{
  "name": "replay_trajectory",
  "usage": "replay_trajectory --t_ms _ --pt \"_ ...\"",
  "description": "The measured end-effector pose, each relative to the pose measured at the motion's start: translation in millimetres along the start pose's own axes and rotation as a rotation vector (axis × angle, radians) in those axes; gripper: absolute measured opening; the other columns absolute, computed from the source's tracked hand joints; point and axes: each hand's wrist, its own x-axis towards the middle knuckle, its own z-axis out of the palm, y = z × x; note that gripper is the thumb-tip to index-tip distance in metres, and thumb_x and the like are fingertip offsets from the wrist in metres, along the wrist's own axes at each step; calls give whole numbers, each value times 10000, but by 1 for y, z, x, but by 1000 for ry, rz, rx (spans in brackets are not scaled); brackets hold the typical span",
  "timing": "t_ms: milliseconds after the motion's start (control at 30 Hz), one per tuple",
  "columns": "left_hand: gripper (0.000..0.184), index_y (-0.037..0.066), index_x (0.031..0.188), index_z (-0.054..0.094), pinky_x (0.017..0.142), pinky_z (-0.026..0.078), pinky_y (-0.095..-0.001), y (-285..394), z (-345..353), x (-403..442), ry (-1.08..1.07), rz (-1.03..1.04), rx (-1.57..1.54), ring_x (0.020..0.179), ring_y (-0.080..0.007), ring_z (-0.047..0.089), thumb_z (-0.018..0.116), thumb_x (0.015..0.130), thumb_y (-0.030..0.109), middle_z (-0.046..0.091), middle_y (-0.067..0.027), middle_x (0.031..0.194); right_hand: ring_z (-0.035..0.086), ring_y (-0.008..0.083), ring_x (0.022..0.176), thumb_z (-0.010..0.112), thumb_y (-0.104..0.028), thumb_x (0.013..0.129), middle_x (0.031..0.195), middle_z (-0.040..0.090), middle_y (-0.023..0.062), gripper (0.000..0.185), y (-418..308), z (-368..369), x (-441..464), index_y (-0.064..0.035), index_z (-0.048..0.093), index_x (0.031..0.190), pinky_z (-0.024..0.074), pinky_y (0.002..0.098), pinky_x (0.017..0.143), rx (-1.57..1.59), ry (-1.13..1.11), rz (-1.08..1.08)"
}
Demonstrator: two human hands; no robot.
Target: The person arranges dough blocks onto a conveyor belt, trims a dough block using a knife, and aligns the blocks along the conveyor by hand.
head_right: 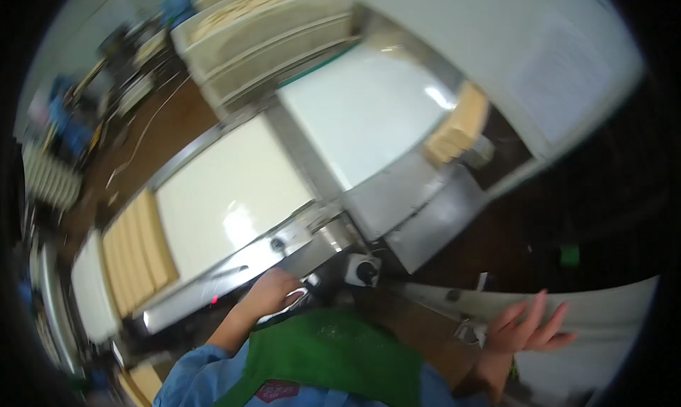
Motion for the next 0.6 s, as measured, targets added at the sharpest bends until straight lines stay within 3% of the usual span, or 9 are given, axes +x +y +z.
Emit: replay_trajectory --t_ms 67,100,200,233,300,367,433,500,600 --pt "142 95 924 639 737 453 -430 32 -4 -7 127 -69 -26 792 -308 608 659 845 211 623 -87 814 489 318 1261 560 -308 963 1391 542 41 390 11 62 21 -256 542 1350 299 500 1071 28 23 11" --pt "136 93 914 633 724 458 -440 -34 35 118 420 54 -36 782 -319 608 661 840 204 618 -94 803 483 343 1260 566 -319 954 1408 523 26 373 11 165 84 -259 568 1322 335 537 1036 -160 335 30" --pt "110 82 867 611 644 475 -485 -45 17 72 516 -48 8 706 -373 603 665 816 163 606 -129 748 485 321 1268 565 -392 953 1380 538 27 348 18 277 123 -234 625 1258 384 509 998 -412 55 226" --pt "111 92 889 625 681 473 -460 -41 22 41 453 -152 42 732 -342 607 666 821 169 618 -104 772 486 326 1266 567 -408 952 1384 529 72 367 12 299 123 -202 632 1249 390 495 1000 -434 -72 230" --pt "124 114 934 651 754 468 -410 -31 54 17 387 -300 56 783 -281 617 669 831 180 642 -54 819 485 330 1265 581 -343 953 1385 508 137 376 19 345 130 -136 608 1266 391 493 1007 74 167 176" --pt "149 119 960 648 752 467 -405 -22 51 2 342 -437 77 785 -276 625 653 835 200 648 -49 830 484 338 1263 594 -277 949 1375 497 188 383 -22 355 125 -77 587 1276 388 490 1017 505 231 107" --pt "158 119 970 647 757 466 -403 -12 63 -18 390 -491 61 800 -273 626 642 838 206 649 -51 838 482 351 1259 607 -211 941 1354 498 226 388 -107 293 95 -23 569 1278 381 487 1029 831 134 -15" --pt "151 121 970 658 783 462 -400 -5 67 -27 399 -533 65 823 -270 626 635 844 203 649 -56 857 480 378 1256 596 -75 925 1357 492 214 366 -170 254 71 40 528 1266 393 490 1028 921 152 -142" --pt "156 122 973 665 807 457 -395 -3 75 -43 463 -599 78 838 -269 626 636 843 204 649 -61 868 466 407 1242 568 -60 893 1320 507 207 287 -248 198 49 20 556 1168 358 502 1052 1277 66 -293"
